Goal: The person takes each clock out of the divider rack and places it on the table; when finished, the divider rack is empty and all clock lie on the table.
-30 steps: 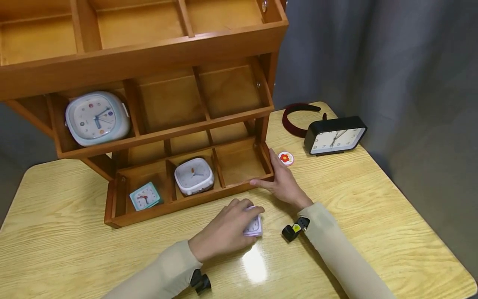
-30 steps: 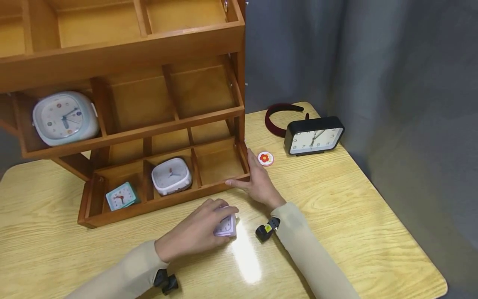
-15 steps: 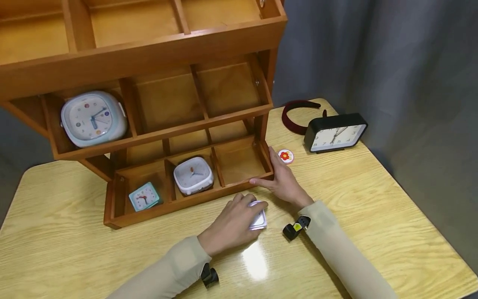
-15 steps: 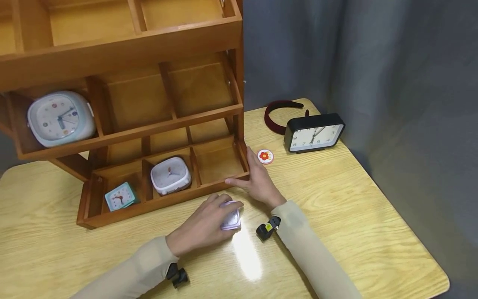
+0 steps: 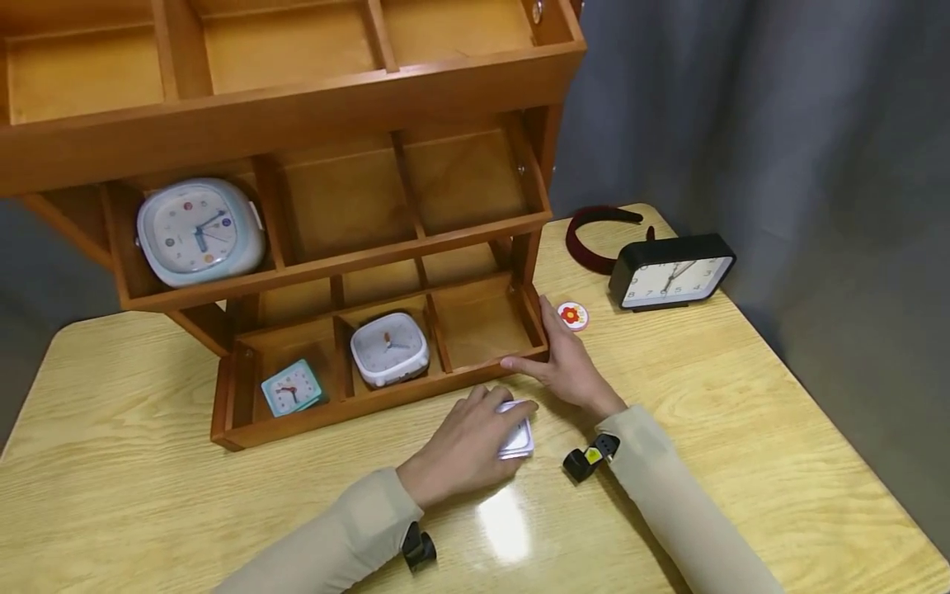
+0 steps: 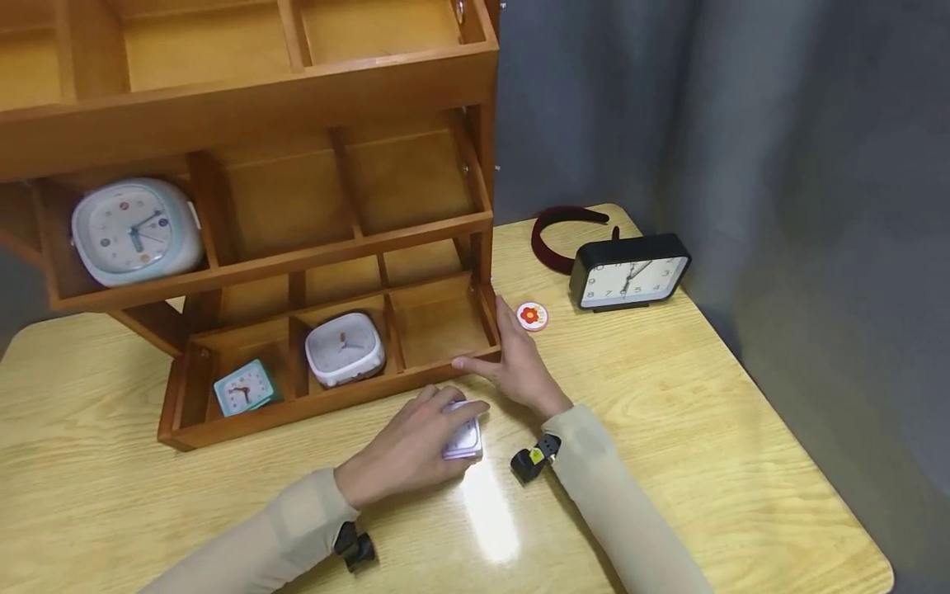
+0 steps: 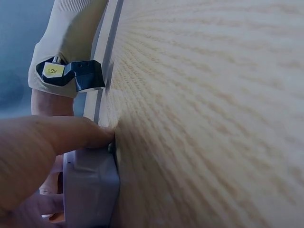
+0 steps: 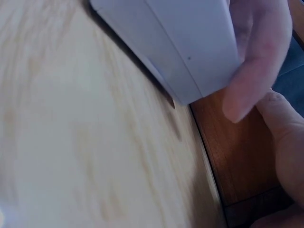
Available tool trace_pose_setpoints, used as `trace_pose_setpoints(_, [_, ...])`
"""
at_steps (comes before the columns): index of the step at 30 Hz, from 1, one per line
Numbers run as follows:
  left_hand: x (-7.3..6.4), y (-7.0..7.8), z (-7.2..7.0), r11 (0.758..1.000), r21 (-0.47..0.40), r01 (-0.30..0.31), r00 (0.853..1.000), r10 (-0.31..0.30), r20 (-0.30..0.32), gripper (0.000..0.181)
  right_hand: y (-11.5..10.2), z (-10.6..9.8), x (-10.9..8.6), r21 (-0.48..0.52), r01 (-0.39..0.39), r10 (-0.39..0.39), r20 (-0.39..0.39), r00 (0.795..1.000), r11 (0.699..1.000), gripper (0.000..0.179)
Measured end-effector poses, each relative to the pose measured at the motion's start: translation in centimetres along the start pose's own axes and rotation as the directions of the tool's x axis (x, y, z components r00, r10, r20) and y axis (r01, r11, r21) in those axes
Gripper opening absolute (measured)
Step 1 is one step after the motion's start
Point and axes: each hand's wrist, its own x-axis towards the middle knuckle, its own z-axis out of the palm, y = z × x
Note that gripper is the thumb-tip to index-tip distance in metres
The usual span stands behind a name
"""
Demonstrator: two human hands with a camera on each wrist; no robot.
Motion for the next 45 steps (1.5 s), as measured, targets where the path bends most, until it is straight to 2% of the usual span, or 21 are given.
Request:
trace_pose_setpoints(6, [-0.7, 0.1, -0.5, 0.999, -0.011, 0.035, 0.999, -0.035, 0.011, 0.089, -0.1, 0.2, 0.0, -0.001, -0.007, 0.007, 0.011, 1.000, 1.000, 0.111])
trace_pose_setpoints(12, [-1.3, 0.2, -2.0, 0.999, -0.028, 0.038, 0.999, -0.038, -0.004, 0.099, -0.3, 0.0, 0.0, -0.031, -0.036, 0.037, 0.026, 0.999, 0.999, 0.112])
trace_pose_setpoints(16, [-1.5, -0.2, -3.1, 0.998, -0.056, 0.036, 0.999, -0.038, -0.026, 0.101, -0.3, -0.5, 0.0, -0.043, -0.039, 0.040, 0.018, 0.999, 0.998, 0.113])
trace_pose_setpoints(26, [-2.2, -2.0, -5.1, 0.992, -0.096, 0.076, 0.994, -0.083, -0.068, 0.097, 0.0, -0.5, -0.1, -0.057, -0.024, 0.024, 0.005, 1.000, 0.998, 0.112])
trace_pose_setpoints(32, [-3.3, -3.8, -6.3, 0.987, -0.100, 0.126, 0.986, -0.135, -0.099, 0.082, -0.1, -0.2, 0.0, -0.041, -0.008, 0.009, 0.007, 1.000, 0.999, 0.113])
trace_pose_setpoints(39, [-3.8, -7.0, -7.5, 0.974, -0.105, 0.199, 0.966, -0.213, -0.145, 0.074, 0.0, -0.2, -0.1, -0.058, -0.039, 0.040, 0.022, 0.999, 0.998, 0.114])
trace_pose_setpoints(45, [-3.8, -9.9, -7.9, 0.952, -0.124, 0.279, 0.947, -0.294, -0.131, 0.074, 0.0, 0.1, 0.0, -0.061, -0.048, 0.050, 0.035, 0.998, 0.997, 0.114])
